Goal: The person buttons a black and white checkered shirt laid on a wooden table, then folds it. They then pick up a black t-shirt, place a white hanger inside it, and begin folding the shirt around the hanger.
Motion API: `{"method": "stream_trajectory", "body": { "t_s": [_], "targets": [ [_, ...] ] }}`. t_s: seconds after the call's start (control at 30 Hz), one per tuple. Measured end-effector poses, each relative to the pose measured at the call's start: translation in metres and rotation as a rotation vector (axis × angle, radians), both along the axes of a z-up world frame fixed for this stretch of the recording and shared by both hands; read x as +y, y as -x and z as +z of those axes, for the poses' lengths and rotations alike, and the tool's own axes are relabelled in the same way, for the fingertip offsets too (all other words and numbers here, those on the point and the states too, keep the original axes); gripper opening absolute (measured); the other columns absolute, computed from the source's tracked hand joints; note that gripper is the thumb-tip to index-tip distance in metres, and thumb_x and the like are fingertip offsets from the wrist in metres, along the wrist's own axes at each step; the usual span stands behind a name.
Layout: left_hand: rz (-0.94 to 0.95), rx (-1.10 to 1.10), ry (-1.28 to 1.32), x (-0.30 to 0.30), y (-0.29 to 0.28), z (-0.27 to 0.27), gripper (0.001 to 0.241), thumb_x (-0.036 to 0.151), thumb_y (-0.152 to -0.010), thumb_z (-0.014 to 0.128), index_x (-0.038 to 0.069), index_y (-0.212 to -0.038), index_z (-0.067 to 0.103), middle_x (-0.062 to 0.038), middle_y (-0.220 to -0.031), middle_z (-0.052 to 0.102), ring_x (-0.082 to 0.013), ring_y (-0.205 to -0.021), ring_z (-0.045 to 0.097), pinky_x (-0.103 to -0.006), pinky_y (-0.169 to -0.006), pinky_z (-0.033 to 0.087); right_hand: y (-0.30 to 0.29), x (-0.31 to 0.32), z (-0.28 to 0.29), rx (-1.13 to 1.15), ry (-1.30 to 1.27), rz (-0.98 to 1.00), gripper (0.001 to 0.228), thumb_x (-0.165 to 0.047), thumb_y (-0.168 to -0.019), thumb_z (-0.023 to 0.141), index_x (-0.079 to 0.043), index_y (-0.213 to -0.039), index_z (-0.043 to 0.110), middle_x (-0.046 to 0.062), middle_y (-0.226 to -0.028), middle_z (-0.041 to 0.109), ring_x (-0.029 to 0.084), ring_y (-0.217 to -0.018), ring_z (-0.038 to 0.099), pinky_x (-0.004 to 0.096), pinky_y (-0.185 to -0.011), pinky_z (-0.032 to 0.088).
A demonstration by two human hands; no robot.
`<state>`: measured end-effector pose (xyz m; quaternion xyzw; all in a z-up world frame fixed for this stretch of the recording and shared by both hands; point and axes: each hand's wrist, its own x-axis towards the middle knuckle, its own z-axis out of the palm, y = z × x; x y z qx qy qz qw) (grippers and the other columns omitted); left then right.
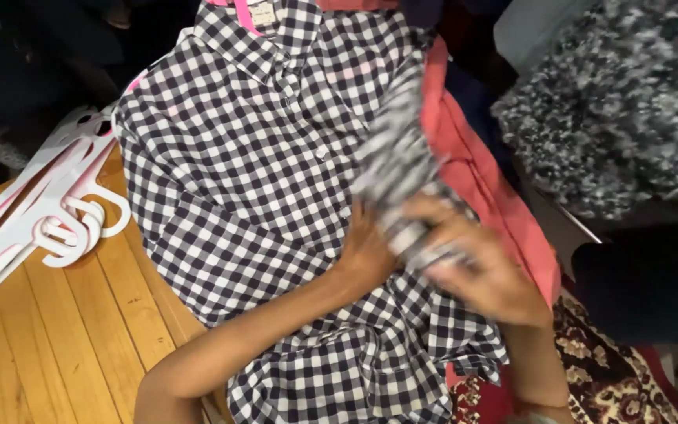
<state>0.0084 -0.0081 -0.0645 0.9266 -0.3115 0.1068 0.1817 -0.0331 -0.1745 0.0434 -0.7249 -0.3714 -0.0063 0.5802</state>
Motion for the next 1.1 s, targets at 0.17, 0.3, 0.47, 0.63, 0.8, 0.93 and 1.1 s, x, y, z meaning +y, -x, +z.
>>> {"method": "stream_trajectory", "body": {
  "t_s": [0.17,0.3,0.47,0.63,0.8,0.93,1.1],
  "targets": [
    [-0.131,0.135,-0.072,0.030,0.000,0.009,0.066,0.010,-0.079,0.074,0.015,-0.142,0.054,-0.011,-0.152,0.048,-0.0357,-0.146,0.034,-0.0569,-0.121,0.018,-0.006,0.013,-0.003,0.020,0.470,-0.153,0.030,-0.037,-0.099,0.056,-0.010,-0.103,0.071,0.012,-0.109,0.072,0.038,-0.115,0.060,0.056,-0.104,0.040],
    [-0.305,0.300,-0.165,0.066,-0.002,0.025,0.057,0.009,-0.085,0.065,0.013,-0.141,0.056,-0.011,-0.152,0.049,-0.0308,-0.147,0.032,-0.0501,-0.124,0.011,-0.012,0.019,0.040,0.146,0.489,-0.571,0.028,-0.017,-0.100,0.051,-0.007,-0.087,0.075,0.013,-0.060,0.075,0.034,-0.068,0.074,0.046,-0.073,0.053],
    [-0.398,0.482,-0.092,0.116,-0.001,0.084,0.035,0.005,-0.095,0.055,0.007,-0.129,0.063,-0.014,-0.135,0.060,-0.0321,-0.132,0.048,-0.0453,-0.113,0.028,-0.071,0.004,0.047,-0.131,0.420,-0.564,0.020,-0.021,-0.112,0.053,-0.012,-0.097,0.063,0.004,-0.065,0.072,0.023,-0.065,0.072,0.033,-0.069,0.054],
    [0.155,0.777,0.190,0.157,-0.008,0.170,0.033,0.014,-0.108,0.044,0.009,-0.079,0.059,-0.010,-0.089,0.073,-0.0168,-0.098,0.079,-0.0294,-0.094,0.069,-0.138,0.032,0.049,-0.331,0.462,-0.577,0.010,-0.012,-0.107,0.067,-0.005,-0.107,0.059,0.007,-0.100,0.070,0.019,-0.084,0.066,0.035,-0.080,0.049],
    [0.492,-0.211,0.172,0.203,-0.063,0.144,0.022,0.007,-0.104,0.059,-0.001,-0.122,0.050,-0.023,-0.135,0.044,-0.0370,-0.127,0.046,-0.0563,-0.106,0.044,-0.208,0.051,0.040,-0.420,0.721,-0.670,0.067,-0.017,-0.090,0.081,-0.006,-0.146,0.046,0.026,-0.137,0.048,0.047,-0.109,0.060,0.058,-0.080,0.052],
    [0.660,-0.301,0.080,0.249,-0.118,0.103,0.045,0.015,-0.096,0.071,-0.002,-0.129,0.047,-0.028,-0.135,0.045,-0.0453,-0.128,0.039,-0.0555,-0.107,0.032,-0.252,0.055,0.038,-0.119,0.908,-0.608,0.063,-0.024,-0.088,0.074,-0.017,-0.146,0.051,0.019,-0.126,0.068,0.046,-0.112,0.062,0.056,-0.089,0.048],
    [0.615,-0.218,0.183,0.256,-0.123,0.103,0.031,0.007,-0.099,0.062,0.005,-0.127,0.050,-0.020,-0.115,0.051,-0.0401,-0.104,0.049,-0.0504,-0.091,0.041,-0.298,0.044,0.006,-0.355,0.716,-0.658,0.025,-0.017,-0.099,0.067,-0.008,-0.122,0.064,0.019,-0.111,0.073,0.042,-0.098,0.067,0.048,-0.085,0.049]
  ]
}}
